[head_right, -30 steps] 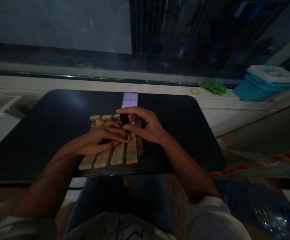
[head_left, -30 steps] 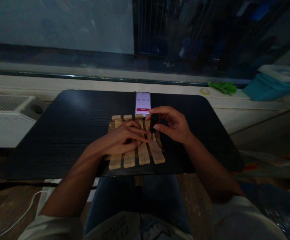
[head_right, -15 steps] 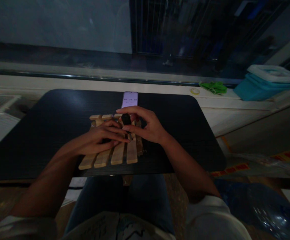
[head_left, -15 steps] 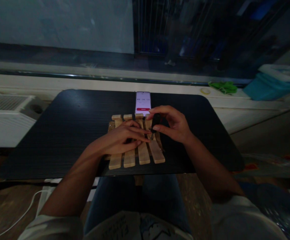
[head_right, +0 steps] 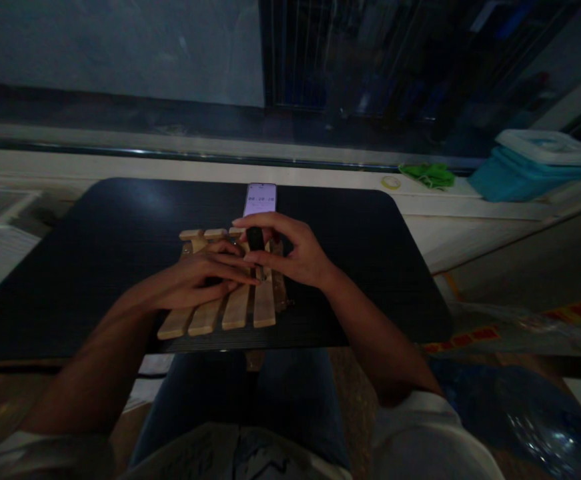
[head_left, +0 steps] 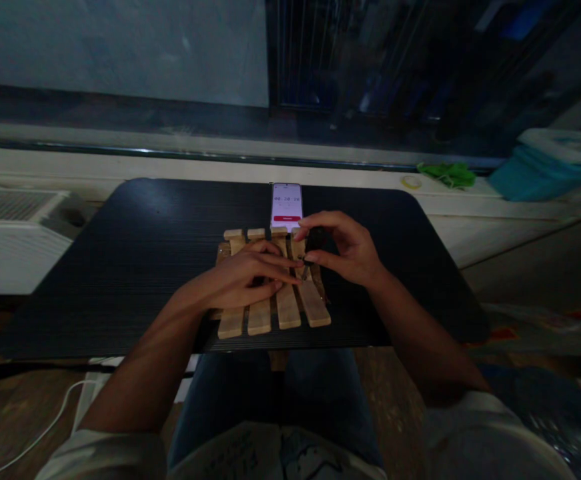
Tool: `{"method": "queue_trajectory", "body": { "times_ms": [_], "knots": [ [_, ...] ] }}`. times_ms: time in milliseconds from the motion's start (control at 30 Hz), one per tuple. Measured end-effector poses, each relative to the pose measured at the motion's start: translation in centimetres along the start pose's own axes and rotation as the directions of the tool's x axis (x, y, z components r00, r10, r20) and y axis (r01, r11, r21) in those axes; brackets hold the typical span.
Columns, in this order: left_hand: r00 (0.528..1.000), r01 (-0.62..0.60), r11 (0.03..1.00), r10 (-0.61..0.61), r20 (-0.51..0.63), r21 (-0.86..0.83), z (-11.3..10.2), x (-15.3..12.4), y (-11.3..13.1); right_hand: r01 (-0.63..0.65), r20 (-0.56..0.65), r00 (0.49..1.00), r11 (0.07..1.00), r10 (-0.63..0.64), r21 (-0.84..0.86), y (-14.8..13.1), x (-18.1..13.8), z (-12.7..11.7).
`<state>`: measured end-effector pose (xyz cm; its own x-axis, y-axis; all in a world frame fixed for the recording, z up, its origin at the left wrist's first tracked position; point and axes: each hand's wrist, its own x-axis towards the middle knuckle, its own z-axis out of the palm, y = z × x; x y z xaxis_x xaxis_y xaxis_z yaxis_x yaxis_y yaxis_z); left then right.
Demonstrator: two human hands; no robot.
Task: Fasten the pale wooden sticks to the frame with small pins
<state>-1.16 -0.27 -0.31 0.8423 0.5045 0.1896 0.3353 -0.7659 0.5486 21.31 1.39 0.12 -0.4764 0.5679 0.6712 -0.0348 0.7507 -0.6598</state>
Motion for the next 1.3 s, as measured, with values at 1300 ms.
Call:
{"method": "queue_trajectory", "body": {
  "times_ms": [1300],
  "knots": [
    [1.000, 0.007, 1.000, -0.007, -0.001, -0.025, -0.09, 0.07, 0.16, -0.081, 0.030, 0.996, 0.994, 0.079, 0.068, -0.32, -0.20, 0.35]
  ]
}}
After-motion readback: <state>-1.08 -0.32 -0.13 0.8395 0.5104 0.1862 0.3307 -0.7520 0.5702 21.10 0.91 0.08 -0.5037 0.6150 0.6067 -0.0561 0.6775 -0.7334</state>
